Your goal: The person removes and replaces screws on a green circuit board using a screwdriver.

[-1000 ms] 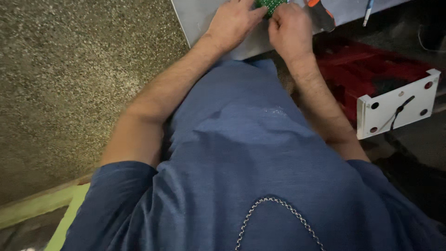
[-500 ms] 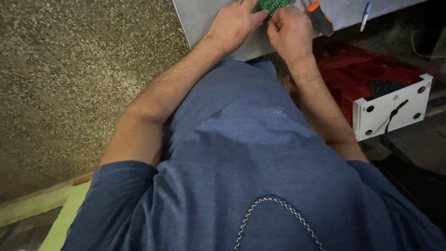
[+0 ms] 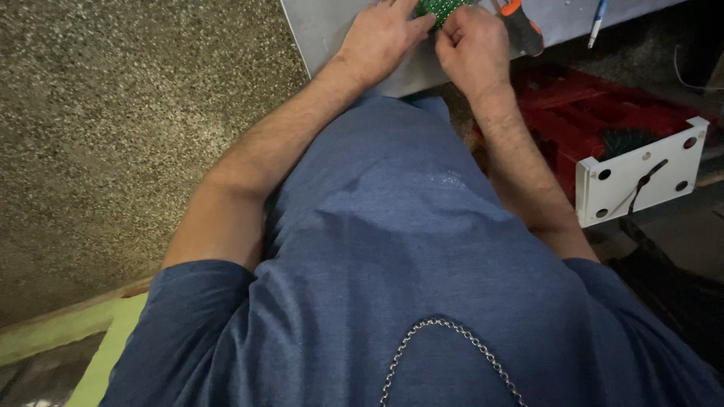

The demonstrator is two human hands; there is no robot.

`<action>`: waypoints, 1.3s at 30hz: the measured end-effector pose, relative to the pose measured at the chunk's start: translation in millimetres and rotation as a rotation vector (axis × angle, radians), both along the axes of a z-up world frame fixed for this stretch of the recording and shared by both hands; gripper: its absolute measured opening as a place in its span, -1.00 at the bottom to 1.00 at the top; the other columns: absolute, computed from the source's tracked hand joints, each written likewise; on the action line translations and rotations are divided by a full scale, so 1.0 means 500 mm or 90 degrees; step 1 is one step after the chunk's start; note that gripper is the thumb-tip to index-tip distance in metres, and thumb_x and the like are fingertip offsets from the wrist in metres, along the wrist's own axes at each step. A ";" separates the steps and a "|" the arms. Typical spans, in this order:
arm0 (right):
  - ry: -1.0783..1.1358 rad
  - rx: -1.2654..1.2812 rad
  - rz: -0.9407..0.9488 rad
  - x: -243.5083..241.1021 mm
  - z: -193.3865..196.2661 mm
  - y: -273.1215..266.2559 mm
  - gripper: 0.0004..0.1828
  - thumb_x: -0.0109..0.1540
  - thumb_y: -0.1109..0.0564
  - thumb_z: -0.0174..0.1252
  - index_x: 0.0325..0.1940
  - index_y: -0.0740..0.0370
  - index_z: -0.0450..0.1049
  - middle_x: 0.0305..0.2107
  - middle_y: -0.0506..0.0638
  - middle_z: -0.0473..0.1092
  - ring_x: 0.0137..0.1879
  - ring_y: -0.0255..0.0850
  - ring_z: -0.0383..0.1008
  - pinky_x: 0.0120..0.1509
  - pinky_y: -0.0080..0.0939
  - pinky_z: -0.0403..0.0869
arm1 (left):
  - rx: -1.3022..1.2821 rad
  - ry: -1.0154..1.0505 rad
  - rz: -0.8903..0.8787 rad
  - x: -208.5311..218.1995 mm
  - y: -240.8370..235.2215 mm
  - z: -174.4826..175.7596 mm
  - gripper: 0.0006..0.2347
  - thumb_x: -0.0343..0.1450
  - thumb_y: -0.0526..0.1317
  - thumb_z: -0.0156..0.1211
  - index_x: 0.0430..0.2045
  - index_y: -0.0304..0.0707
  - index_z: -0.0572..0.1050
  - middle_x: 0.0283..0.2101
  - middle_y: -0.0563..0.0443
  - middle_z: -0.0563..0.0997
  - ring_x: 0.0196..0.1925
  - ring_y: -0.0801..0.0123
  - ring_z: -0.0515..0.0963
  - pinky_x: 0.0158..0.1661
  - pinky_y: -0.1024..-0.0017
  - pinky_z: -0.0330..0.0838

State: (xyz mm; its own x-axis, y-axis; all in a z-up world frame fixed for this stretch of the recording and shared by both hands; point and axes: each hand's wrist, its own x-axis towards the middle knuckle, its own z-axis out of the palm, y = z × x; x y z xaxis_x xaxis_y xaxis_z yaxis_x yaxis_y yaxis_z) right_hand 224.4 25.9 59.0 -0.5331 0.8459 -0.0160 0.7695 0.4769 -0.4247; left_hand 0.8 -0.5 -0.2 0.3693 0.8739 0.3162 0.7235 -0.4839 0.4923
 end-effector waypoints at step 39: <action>0.126 0.027 0.105 -0.003 0.052 0.000 -0.88 0.36 0.45 0.33 -0.12 0.34 0.57 -0.22 0.12 0.46 -0.06 0.03 0.48 0.00 -0.01 0.43 | -0.032 -0.015 -0.026 -0.007 0.000 0.000 -0.78 0.53 -0.10 0.41 0.04 0.04 0.67 -0.03 -0.09 0.50 -0.27 -0.09 0.63 -0.59 -0.04 0.51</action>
State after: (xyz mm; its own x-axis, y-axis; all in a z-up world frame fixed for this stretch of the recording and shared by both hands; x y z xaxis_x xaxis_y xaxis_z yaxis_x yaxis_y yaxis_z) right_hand 222.8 25.9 85.0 -0.6530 0.7451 0.1356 0.5839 0.6093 -0.5365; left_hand -2.8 -0.7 -0.3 0.3976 0.8734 0.2814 0.6923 -0.4868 0.5327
